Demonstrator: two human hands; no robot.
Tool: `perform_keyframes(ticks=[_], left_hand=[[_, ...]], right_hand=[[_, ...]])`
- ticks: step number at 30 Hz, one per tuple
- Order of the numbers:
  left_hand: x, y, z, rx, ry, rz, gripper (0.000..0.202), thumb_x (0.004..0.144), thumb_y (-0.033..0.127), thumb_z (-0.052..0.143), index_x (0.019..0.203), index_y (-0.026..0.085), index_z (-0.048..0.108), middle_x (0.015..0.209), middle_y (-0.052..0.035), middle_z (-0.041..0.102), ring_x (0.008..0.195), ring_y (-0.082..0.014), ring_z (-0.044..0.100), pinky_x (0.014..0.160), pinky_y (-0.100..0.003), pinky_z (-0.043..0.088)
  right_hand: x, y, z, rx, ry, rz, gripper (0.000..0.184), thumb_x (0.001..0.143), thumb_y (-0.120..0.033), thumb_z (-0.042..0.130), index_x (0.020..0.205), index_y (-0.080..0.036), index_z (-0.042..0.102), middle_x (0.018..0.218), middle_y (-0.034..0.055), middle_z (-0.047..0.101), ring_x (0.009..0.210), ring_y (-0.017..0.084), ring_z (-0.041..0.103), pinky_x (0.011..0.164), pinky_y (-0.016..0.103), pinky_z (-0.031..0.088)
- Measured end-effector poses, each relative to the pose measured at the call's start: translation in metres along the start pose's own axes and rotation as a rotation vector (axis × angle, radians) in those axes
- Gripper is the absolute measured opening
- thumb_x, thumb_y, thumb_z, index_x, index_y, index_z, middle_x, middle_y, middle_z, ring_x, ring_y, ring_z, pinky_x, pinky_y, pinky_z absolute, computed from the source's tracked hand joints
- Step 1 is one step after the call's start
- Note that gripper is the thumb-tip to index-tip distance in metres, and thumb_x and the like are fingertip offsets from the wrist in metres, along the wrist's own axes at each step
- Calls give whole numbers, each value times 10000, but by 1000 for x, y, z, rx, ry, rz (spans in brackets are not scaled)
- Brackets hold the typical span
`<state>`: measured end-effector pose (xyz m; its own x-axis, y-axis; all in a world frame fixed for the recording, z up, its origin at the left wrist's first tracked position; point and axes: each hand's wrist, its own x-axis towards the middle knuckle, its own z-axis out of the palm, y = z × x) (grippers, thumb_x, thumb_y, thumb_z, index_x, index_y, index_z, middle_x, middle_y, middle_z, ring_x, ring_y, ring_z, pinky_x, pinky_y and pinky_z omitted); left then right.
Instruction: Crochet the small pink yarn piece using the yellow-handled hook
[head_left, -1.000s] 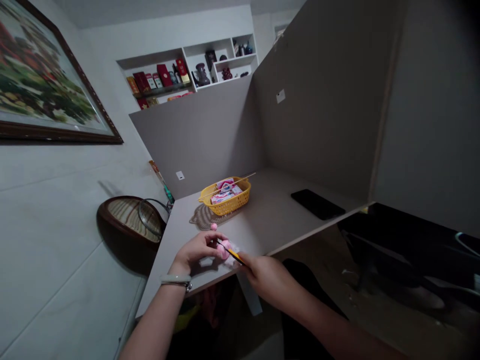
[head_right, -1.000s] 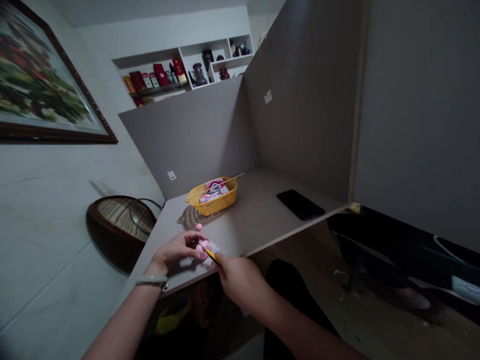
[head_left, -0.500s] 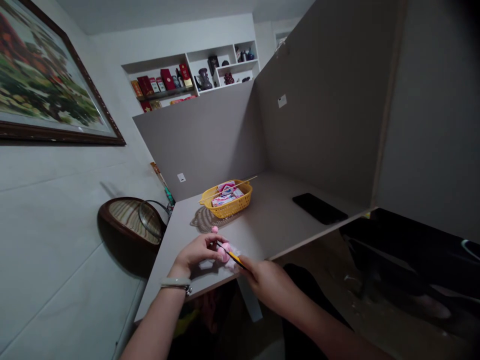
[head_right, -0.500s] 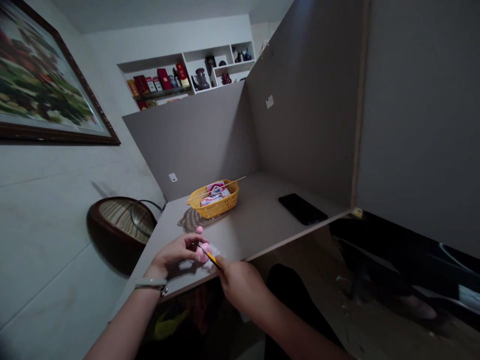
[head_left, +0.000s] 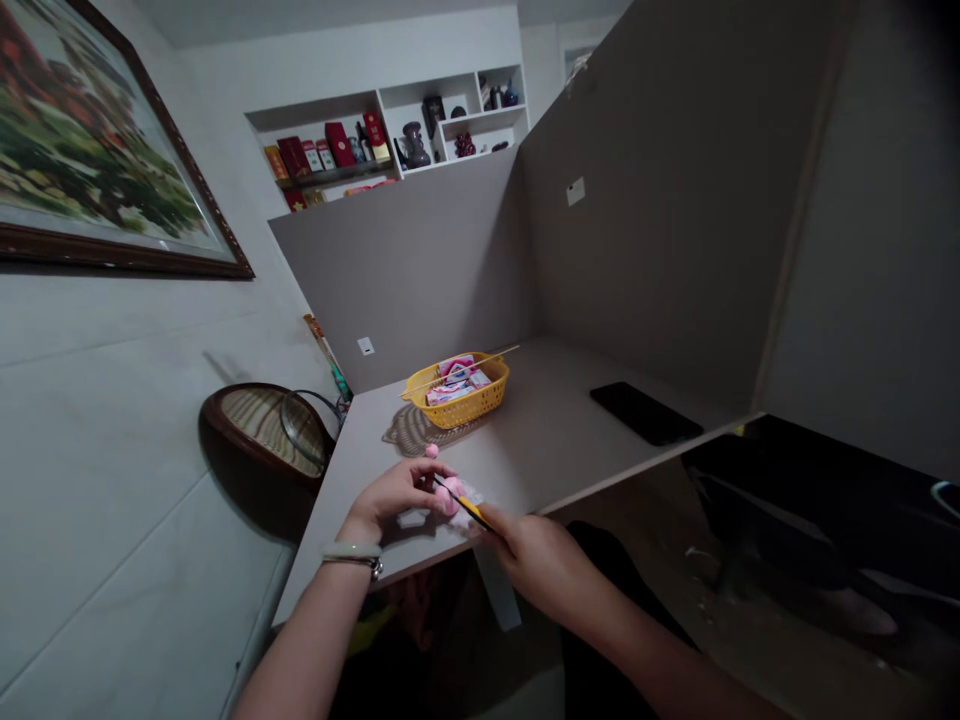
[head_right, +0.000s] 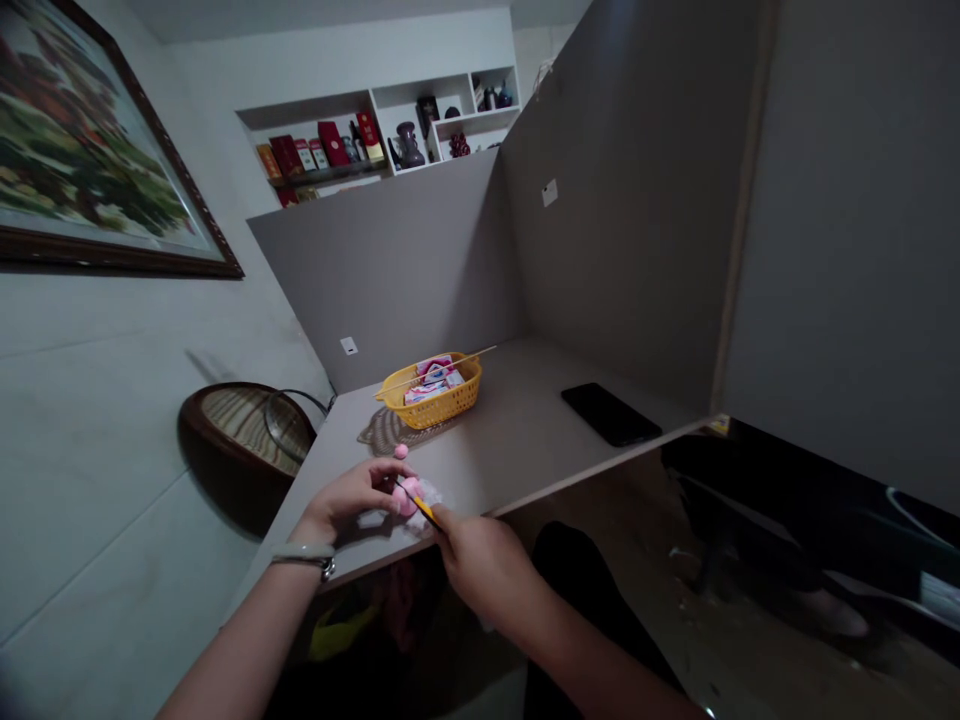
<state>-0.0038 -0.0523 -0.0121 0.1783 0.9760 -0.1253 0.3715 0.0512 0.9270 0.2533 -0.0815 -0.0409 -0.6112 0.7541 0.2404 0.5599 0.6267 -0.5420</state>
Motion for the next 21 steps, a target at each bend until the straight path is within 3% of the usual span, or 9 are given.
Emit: perform_keyframes(ticks=[6, 13, 18, 21], left_hand=[[1, 0, 0, 55, 29, 10, 536, 494, 159, 829, 1021, 149, 732, 786, -2, 624, 710, -118, 501, 638, -246, 390], [-2, 0, 0, -15, -4, -23, 557, 537, 179, 831, 1075, 153, 695, 813, -24, 659, 746, -152, 571, 660, -270, 429], [0, -3, -4, 75, 59, 23, 518, 503, 175, 844, 1008, 151, 736, 769, 8, 604, 712, -118, 500, 639, -248, 382], [2, -2, -2, 75, 39, 4, 536, 497, 166, 843, 1021, 162, 731, 792, 10, 608, 727, -122, 508, 650, -248, 393]], right_hand=[[-25, 11, -5, 28, -27, 31, 377, 966, -252, 458, 1314, -302, 596, 910, 25, 768, 820, 209, 720, 616, 244, 368], [4, -1, 1, 12, 5, 7, 390, 992, -305, 429, 1354, -311, 573, 937, 51, 768, 816, 217, 719, 602, 249, 356], [-17, 12, -5, 88, -36, 12, 365, 965, -256, 459, 1291, -306, 617, 944, 26, 766, 844, 200, 717, 629, 232, 379], [-21, 12, -6, 87, -37, 27, 374, 966, -250, 456, 1304, -299, 610, 955, 34, 767, 854, 206, 717, 636, 237, 381]])
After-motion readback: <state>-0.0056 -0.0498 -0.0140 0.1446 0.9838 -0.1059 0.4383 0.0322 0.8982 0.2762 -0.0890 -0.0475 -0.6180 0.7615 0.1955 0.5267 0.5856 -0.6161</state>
